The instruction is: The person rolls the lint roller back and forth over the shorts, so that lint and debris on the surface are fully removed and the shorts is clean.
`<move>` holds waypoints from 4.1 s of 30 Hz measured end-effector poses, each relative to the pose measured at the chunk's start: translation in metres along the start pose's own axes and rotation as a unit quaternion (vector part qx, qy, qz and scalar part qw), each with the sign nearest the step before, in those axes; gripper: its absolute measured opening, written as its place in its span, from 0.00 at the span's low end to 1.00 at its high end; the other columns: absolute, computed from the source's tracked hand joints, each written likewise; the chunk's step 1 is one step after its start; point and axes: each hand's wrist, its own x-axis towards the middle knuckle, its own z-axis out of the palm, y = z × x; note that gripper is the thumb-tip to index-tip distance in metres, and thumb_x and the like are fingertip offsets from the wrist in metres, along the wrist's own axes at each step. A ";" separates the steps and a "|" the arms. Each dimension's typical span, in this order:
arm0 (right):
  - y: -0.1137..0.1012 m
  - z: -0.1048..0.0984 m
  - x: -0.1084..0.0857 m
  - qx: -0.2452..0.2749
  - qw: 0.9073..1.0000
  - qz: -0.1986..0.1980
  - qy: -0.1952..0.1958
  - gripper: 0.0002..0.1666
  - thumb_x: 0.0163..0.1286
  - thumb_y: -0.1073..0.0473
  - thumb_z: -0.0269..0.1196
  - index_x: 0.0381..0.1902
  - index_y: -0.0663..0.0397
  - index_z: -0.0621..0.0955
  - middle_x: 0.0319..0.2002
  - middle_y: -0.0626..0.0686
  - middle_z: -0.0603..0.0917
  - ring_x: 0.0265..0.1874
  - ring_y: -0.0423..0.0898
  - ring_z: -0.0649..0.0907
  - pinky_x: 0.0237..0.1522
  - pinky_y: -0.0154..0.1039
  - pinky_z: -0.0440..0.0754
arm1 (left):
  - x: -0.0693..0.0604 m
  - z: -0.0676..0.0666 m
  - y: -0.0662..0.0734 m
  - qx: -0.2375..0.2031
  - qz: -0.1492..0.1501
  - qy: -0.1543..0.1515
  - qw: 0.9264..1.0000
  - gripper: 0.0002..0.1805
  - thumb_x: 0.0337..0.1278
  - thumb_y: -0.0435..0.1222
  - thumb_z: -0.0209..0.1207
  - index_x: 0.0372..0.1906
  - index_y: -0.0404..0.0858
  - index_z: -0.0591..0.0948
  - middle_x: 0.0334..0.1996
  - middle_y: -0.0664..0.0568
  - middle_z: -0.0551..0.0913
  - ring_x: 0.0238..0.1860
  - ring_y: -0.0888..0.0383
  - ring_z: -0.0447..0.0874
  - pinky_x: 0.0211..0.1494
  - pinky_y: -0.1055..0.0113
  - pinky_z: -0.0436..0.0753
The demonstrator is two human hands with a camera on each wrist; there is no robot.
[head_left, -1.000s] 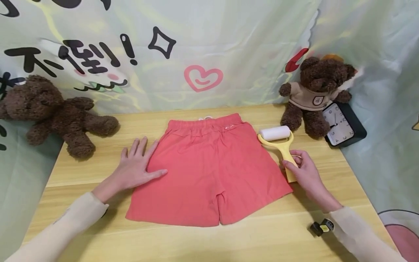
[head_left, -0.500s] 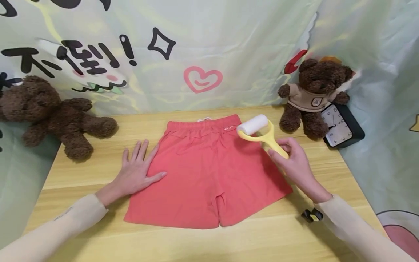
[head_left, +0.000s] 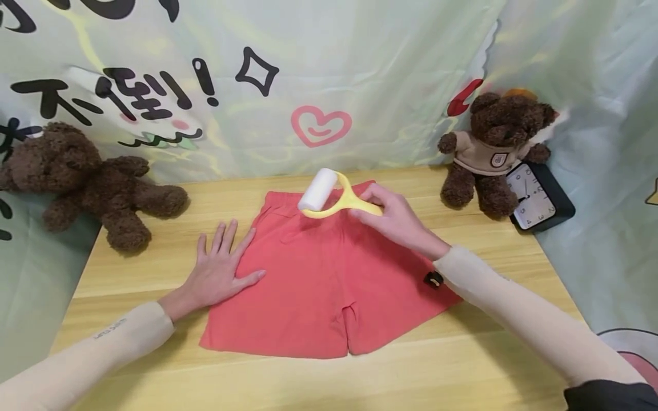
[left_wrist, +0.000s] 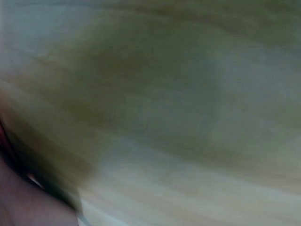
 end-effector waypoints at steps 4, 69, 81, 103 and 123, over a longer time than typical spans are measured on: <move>-0.003 0.016 0.019 -0.031 0.998 -0.021 -0.049 0.11 0.75 0.48 0.75 0.45 0.41 0.83 0.38 0.44 0.86 0.31 0.47 0.80 0.37 0.44 0.78 | -0.003 0.003 -0.001 -0.007 0.007 0.018 1.000 0.55 0.67 0.67 0.62 0.90 0.47 0.58 0.86 0.31 0.51 0.84 0.28 0.46 0.74 0.20 0.44; 0.018 -0.043 0.074 -0.229 0.936 -0.109 -0.244 0.11 0.75 0.52 0.75 0.51 0.45 0.90 0.45 0.43 0.89 0.37 0.44 0.82 0.44 0.48 0.80 | -0.013 -0.001 0.001 0.027 0.017 0.034 0.999 0.54 0.65 0.67 0.63 0.88 0.44 0.62 0.84 0.32 0.57 0.83 0.29 0.51 0.71 0.20 0.52; 0.043 -0.088 0.046 -0.219 0.947 -0.054 -0.227 0.13 0.77 0.48 0.73 0.53 0.45 0.89 0.47 0.45 0.88 0.41 0.46 0.83 0.47 0.52 0.81 | -0.014 -0.002 0.003 0.021 0.019 0.032 0.999 0.54 0.66 0.66 0.63 0.88 0.43 0.62 0.84 0.31 0.57 0.83 0.28 0.51 0.71 0.20 0.52; 0.061 -0.172 0.001 -0.225 0.955 0.015 -0.194 0.05 0.77 0.51 0.73 0.42 0.42 0.87 0.27 0.47 0.77 0.22 0.41 0.71 0.31 0.38 0.72 | -0.013 -0.004 0.004 0.020 0.008 0.014 1.000 0.54 0.67 0.66 0.63 0.89 0.45 0.60 0.84 0.32 0.55 0.83 0.28 0.49 0.71 0.20 0.50; 0.066 -0.215 -0.056 -0.293 0.942 0.114 -0.119 0.10 0.77 0.44 0.73 0.50 0.37 0.89 0.33 0.48 0.84 0.24 0.45 0.74 0.31 0.41 0.70 | -0.016 -0.002 0.003 0.014 0.009 0.011 1.000 0.56 0.66 0.67 0.63 0.89 0.45 0.59 0.85 0.32 0.54 0.83 0.28 0.49 0.71 0.19 0.50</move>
